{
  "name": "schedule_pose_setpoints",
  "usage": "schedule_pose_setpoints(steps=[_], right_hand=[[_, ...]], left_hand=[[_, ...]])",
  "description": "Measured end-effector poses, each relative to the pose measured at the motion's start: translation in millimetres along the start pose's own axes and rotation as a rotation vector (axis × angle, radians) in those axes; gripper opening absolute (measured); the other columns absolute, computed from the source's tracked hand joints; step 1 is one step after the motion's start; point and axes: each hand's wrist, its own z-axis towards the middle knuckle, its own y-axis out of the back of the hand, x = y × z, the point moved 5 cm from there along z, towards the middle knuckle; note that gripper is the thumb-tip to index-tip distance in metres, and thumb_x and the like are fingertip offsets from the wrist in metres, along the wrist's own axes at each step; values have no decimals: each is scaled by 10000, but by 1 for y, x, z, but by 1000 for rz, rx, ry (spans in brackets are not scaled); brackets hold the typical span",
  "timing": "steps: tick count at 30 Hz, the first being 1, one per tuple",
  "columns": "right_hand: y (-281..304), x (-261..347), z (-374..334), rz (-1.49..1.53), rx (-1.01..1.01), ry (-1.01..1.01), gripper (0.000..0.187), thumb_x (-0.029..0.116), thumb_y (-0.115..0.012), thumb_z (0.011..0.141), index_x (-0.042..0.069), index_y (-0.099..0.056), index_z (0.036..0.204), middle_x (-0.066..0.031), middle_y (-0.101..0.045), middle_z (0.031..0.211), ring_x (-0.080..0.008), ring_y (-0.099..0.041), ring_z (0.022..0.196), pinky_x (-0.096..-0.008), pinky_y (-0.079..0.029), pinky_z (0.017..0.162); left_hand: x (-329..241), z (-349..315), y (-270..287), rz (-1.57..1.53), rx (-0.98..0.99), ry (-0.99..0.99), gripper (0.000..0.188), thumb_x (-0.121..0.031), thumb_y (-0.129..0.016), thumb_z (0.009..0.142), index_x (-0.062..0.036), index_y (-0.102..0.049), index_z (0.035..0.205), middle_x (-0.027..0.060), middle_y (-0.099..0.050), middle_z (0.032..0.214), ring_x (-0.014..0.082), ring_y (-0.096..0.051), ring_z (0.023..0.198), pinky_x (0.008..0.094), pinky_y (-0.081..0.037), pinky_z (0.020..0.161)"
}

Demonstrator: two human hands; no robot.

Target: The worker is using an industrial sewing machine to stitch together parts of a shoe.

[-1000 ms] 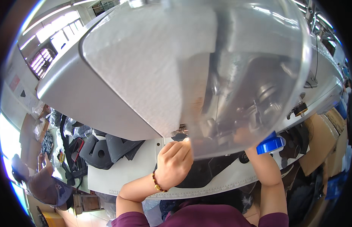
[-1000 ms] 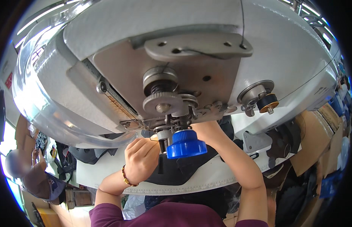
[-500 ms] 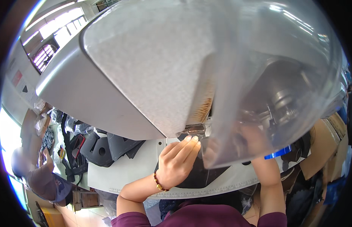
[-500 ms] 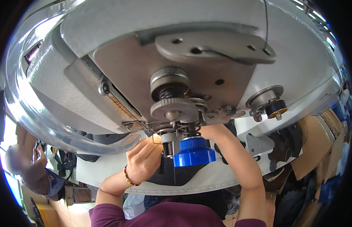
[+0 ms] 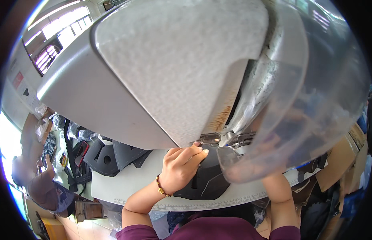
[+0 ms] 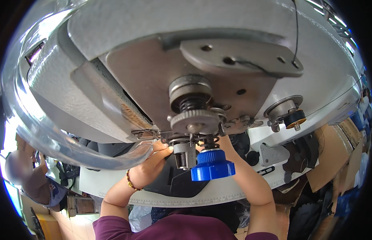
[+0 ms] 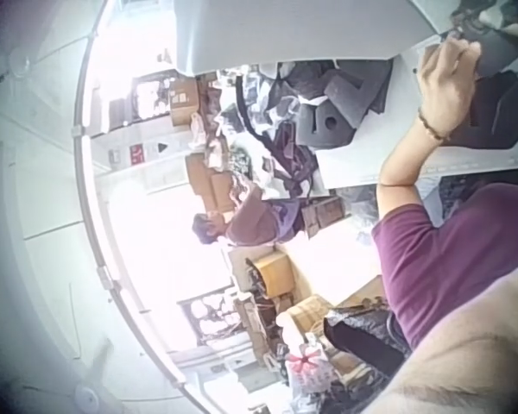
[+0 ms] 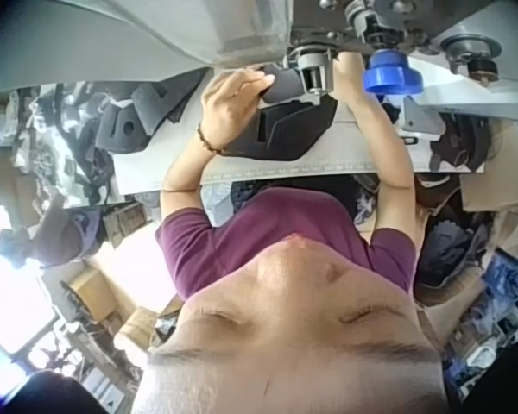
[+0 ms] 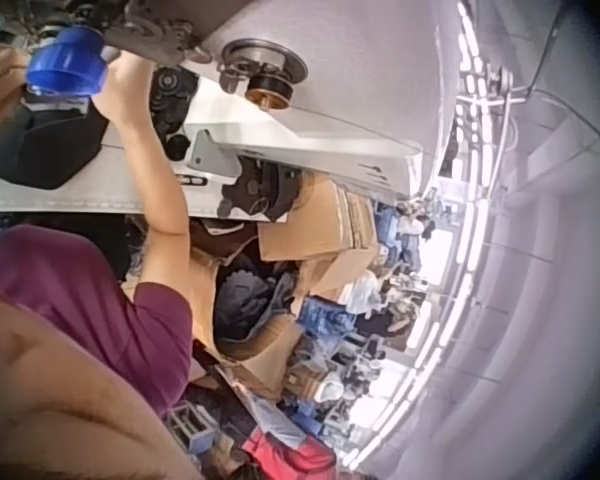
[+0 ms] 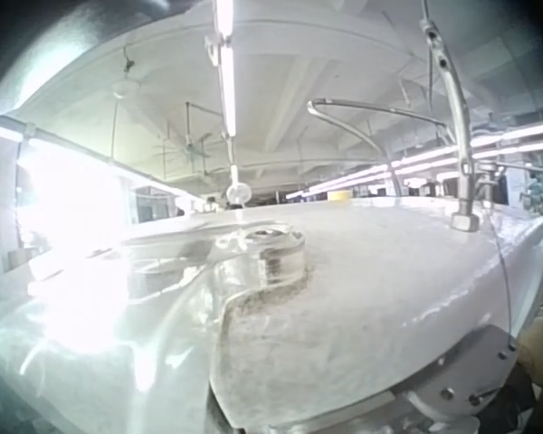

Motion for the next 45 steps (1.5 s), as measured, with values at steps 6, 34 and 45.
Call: schedule_pose_setpoints(steps=[6, 34, 45], right_hand=[[-12, -18, -4, 214, -72, -99, 181, 108, -707, 695, 11, -611, 813, -83, -616, 703, -165, -597, 615, -268, -455, 567], [-4, -2, -14, -115, 27, -531, 238, 152, -608, 703, 10, -589, 894, -182, -601, 869, -331, -573, 821, -392, -434, 754], [-21, 21, -20, -473, 38, -150, 188, 119, -661, 700, 8, -602, 839, -121, -614, 776, -231, -586, 705, -323, -446, 654]], left_hand=[[6, -2, 0, -10, 44, 2, 342, -8, -644, 576, -60, -638, 914, 5, -591, 884, 121, -600, 682, 250, -400, 540], [-23, 12, 0, 185, 136, -79, 246, -24, -591, 632, 20, -618, 873, 101, -604, 920, 193, -599, 828, 264, -469, 624], [-8, 6, 1, 86, 110, -80, 302, -47, -590, 613, -2, -623, 909, 61, -607, 954, 171, -602, 831, 262, -441, 622]])
